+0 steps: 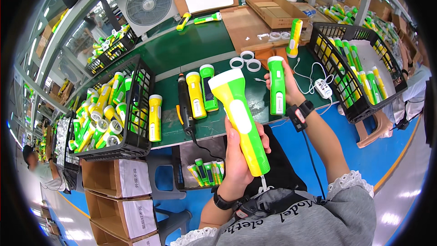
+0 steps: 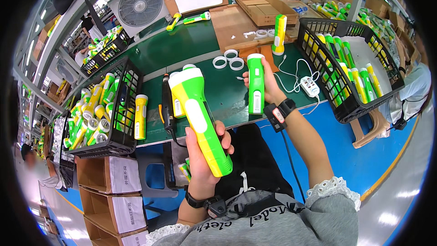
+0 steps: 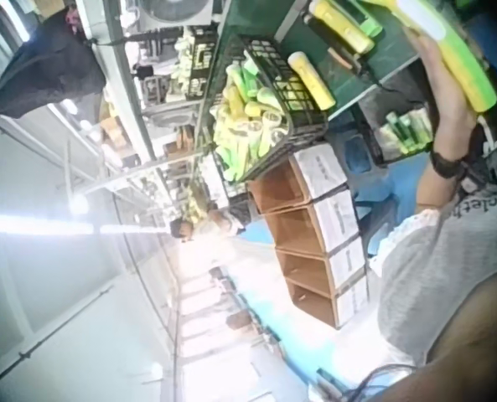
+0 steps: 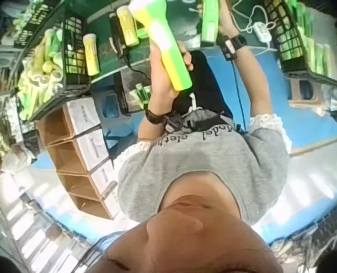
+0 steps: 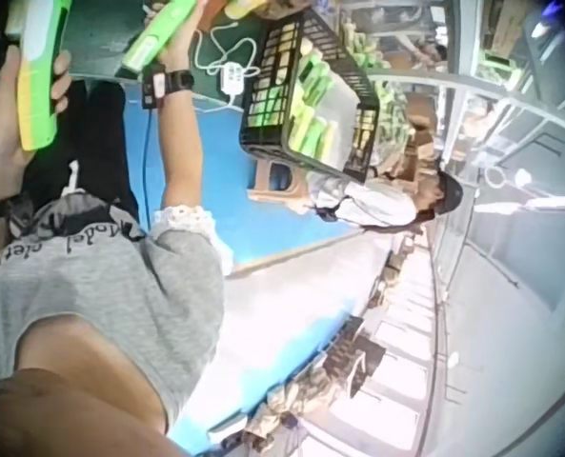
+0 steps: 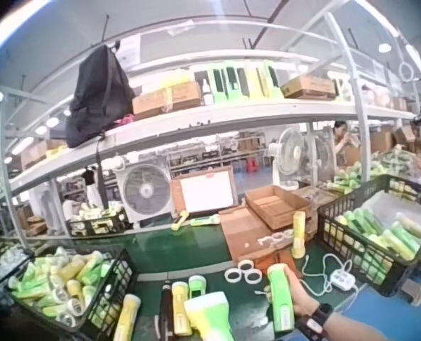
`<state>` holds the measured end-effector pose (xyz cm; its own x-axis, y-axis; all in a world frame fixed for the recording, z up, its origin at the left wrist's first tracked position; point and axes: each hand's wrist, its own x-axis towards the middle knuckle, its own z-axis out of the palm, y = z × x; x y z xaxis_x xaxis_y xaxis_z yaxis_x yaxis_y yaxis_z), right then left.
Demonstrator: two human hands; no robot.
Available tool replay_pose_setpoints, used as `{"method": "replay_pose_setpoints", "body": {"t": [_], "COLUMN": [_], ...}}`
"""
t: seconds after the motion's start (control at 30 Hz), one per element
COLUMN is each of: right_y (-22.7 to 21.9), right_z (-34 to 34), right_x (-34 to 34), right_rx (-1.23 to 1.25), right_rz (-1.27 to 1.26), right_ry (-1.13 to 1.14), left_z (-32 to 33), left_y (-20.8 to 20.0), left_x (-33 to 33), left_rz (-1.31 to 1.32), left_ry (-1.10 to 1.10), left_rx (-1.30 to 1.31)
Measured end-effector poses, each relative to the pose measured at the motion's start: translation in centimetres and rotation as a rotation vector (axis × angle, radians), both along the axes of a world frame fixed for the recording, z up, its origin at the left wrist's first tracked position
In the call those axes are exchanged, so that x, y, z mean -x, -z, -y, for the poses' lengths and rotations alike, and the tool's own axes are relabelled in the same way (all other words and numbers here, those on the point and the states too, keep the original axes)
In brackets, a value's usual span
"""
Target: Testing and assembling plastic flashlight components on a factory line.
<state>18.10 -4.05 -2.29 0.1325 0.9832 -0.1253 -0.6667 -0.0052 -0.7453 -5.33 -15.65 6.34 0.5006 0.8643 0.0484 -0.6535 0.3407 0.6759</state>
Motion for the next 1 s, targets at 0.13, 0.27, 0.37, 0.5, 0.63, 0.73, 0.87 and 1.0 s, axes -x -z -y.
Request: {"method": "replay_pose_setpoints", "body": {"t": [0.13,0.27,0.37,0.5,0.63,0.73,0.87,1.0], "right_y": [1.6,2.3,1.8,2.6,2.6,2.8,3.1,3.1], "right_z": [-0.1,0.1,0.1,-0.3,-0.4,-0.5,-1.3,-2.1], "right_x": [0.3,0.2,0.2,0.1,0.5,0.8,1.3,2.4], "right_rx": [0.006,-0.103,-0.069,-0.095,-0.131,-0.170,-0.173,-0.158], "right_rz": [-0.028,-0.037,-0.010,-0.031,0.046,0.128,0.359,0.717], "right_ry": [0.020,-0.013,0.012,0.022,0.126,0.118,0.150,0.189], "left_z": [-0.3,-1.3,-2.2,-2.5,-3.7,-3.6,-3.3,-3.4], "left_y": [-0.1,0.2,0.2,1.2,2.3,1.8,1.1,1.2], "left_x": [0.0,0.0,-0.7,-1.5,-1.8,-1.9,-2.4,-2.3], "left_rz": [0.014,0.051,0.153,0.206,0.054,0.208,0.047,-0.002], "left_ry": [-0.005,0.030,0.120,0.052,0.162,0.192,0.083,0.018], "left_rx": [0.035,0.073,0.152,0.318,0.180,0.222,0.138,0.069]}}
